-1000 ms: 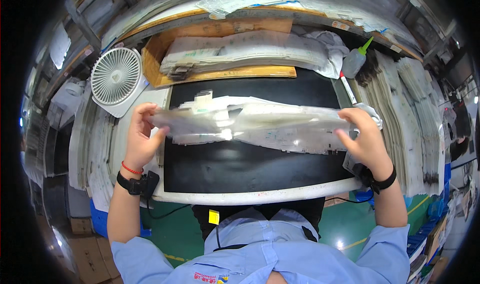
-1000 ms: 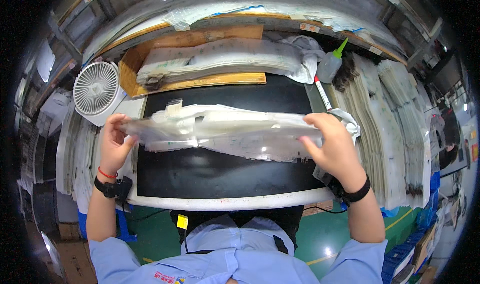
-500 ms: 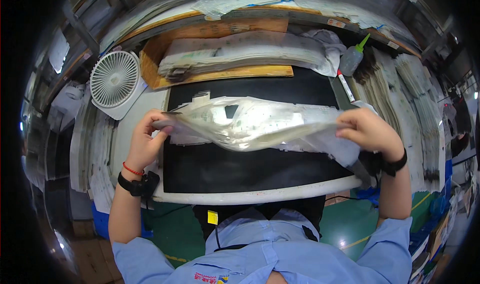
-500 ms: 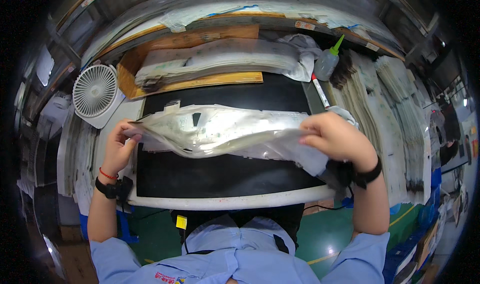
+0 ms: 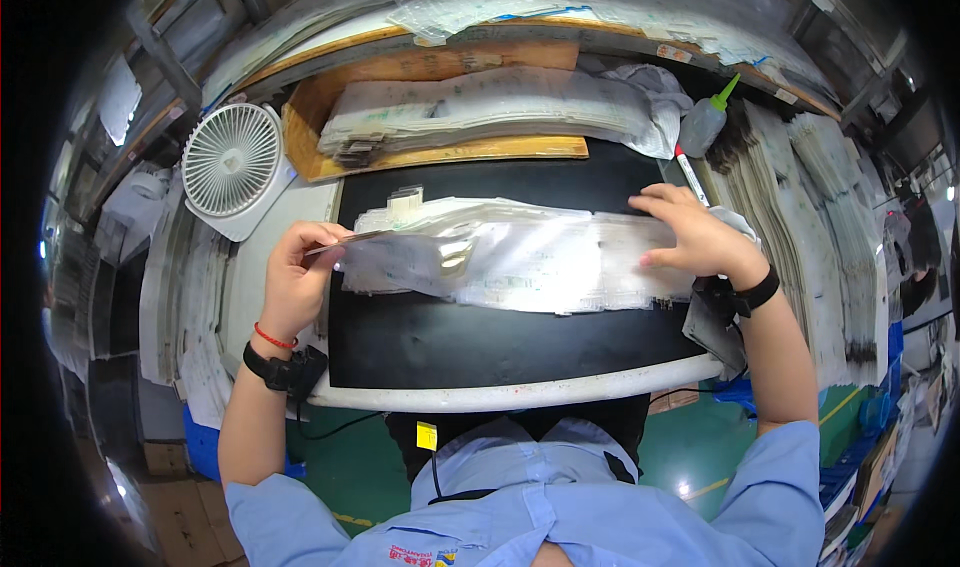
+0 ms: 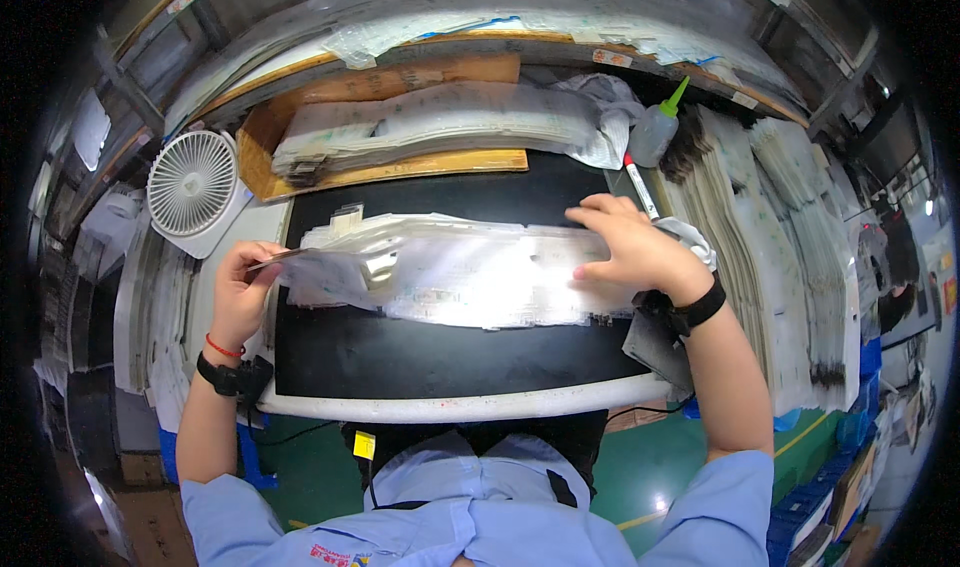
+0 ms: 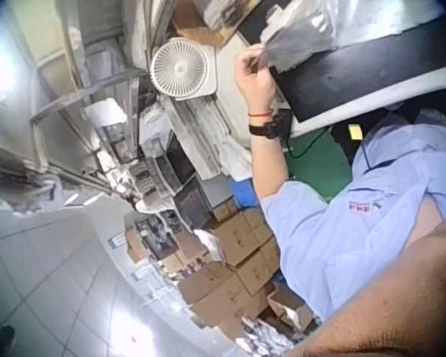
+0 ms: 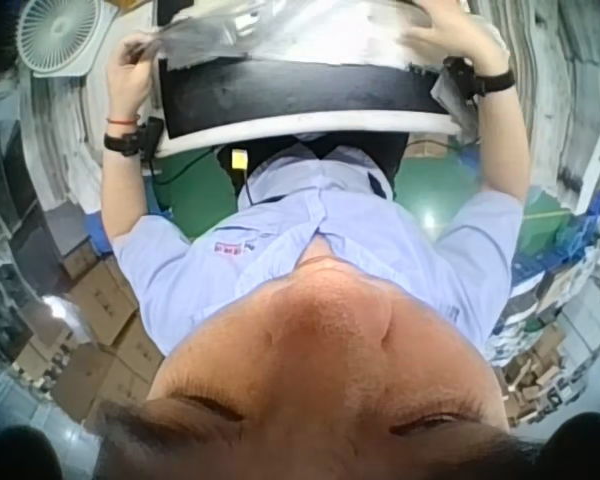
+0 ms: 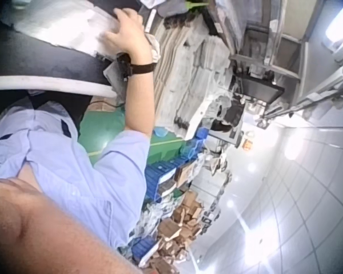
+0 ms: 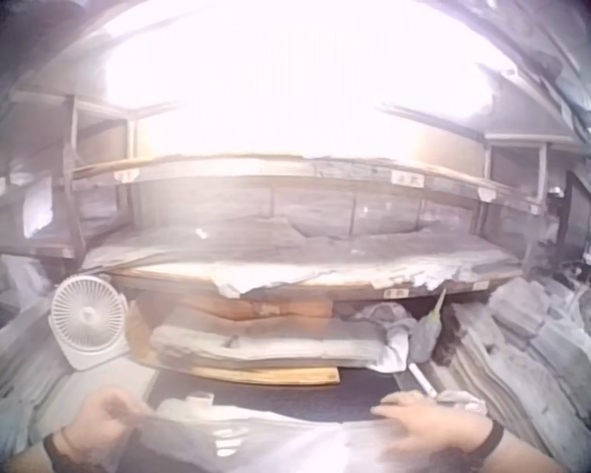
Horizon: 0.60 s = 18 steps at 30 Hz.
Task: Inspecting, cleaning, and organizing flexible circuit sheets at a factory workbench.
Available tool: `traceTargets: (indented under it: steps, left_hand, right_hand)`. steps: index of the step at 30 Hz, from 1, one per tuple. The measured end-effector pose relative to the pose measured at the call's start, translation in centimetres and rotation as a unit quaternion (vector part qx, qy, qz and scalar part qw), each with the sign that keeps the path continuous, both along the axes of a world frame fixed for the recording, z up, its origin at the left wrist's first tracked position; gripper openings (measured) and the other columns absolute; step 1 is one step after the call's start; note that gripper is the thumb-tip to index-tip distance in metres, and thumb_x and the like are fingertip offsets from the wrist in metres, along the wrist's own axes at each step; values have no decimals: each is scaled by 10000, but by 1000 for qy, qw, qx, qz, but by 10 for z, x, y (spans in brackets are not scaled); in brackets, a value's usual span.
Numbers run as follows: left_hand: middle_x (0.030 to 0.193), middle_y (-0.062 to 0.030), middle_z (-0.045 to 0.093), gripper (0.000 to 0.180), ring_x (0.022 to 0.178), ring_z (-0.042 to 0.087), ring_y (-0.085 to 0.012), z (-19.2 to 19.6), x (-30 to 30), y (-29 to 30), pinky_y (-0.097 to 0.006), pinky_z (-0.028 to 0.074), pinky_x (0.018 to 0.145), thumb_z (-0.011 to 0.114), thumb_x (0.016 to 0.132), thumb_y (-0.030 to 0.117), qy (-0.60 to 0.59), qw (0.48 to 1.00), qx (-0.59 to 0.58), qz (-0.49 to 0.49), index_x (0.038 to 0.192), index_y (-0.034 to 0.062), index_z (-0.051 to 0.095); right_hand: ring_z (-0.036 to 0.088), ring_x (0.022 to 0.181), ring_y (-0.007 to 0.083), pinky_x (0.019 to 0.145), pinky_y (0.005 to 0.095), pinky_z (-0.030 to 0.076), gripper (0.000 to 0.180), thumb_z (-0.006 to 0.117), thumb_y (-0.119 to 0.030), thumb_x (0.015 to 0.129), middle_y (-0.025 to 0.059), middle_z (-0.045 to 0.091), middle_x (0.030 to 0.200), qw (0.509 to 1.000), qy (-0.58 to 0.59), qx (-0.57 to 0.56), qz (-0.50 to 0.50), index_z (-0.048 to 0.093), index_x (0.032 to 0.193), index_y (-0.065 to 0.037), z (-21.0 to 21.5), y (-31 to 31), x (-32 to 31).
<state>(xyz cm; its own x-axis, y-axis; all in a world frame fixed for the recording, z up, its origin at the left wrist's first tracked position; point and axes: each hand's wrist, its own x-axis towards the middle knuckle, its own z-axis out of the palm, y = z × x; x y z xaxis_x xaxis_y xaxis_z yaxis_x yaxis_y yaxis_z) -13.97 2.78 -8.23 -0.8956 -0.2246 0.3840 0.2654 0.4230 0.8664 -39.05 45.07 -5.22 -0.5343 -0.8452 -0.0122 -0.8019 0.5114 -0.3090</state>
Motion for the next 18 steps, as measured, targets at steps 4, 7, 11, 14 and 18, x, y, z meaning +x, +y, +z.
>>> traceTargets:
  steps: [4, 7, 11, 14, 18]
  left_hand:
    - [981, -99, 627, 227, 991, 622, -213, -1, 0, -2, -320, 482, 906, 547, 870, -138, 26, 999, 20, -27, 964, 65, 509]
    - [991, -114, 648, 209, 941, 635, -204, -4, 2, -4, -335, 505, 882, 551, 866, -136, 84, 995, 46, -37, 937, 59, 529]
    - [1013, -107, 632, 234, 982, 626, -210, -7, 4, -9, -338, 497, 902, 566, 864, -131, 106, 992, 65, -7, 982, 65, 518]
    - [1046, -102, 615, 311, 1016, 616, -203, -8, 11, -16, -330, 488, 916, 563, 849, -143, 77, 994, 62, 50, 1072, 65, 504]
    - [1095, -108, 591, 514, 1025, 606, -188, 6, 6, 10, -304, 478, 907, 547, 805, -153, 29, 998, 30, 53, 1265, 59, 456]
  right_hand:
    - [413, 1266, 336, 1071, 447, 280, 431, 746, -248, 744, 165, 503, 1324, 999, -21, -30, 20, 602, 1100, -52, -6, -2, 9]
    - [516, 1173, 315, 977, 421, 383, 297, 719, -178, 775, 170, 580, 1183, 995, 11, -84, 46, 575, 993, -36, -1, -2, 17]
    - [634, 886, 290, 779, 371, 482, 222, 663, -29, 797, 148, 624, 921, 986, -100, -131, -19, 543, 983, -15, 20, -2, 36]
    - [629, 804, 306, 743, 371, 494, 286, 638, 48, 785, 134, 627, 861, 977, -42, -204, -44, 570, 1056, -17, 44, -7, 61]
    - [617, 885, 314, 772, 387, 491, 358, 624, -8, 801, 131, 617, 859, 980, 136, -134, -50, 601, 1157, -45, 40, -4, 72]
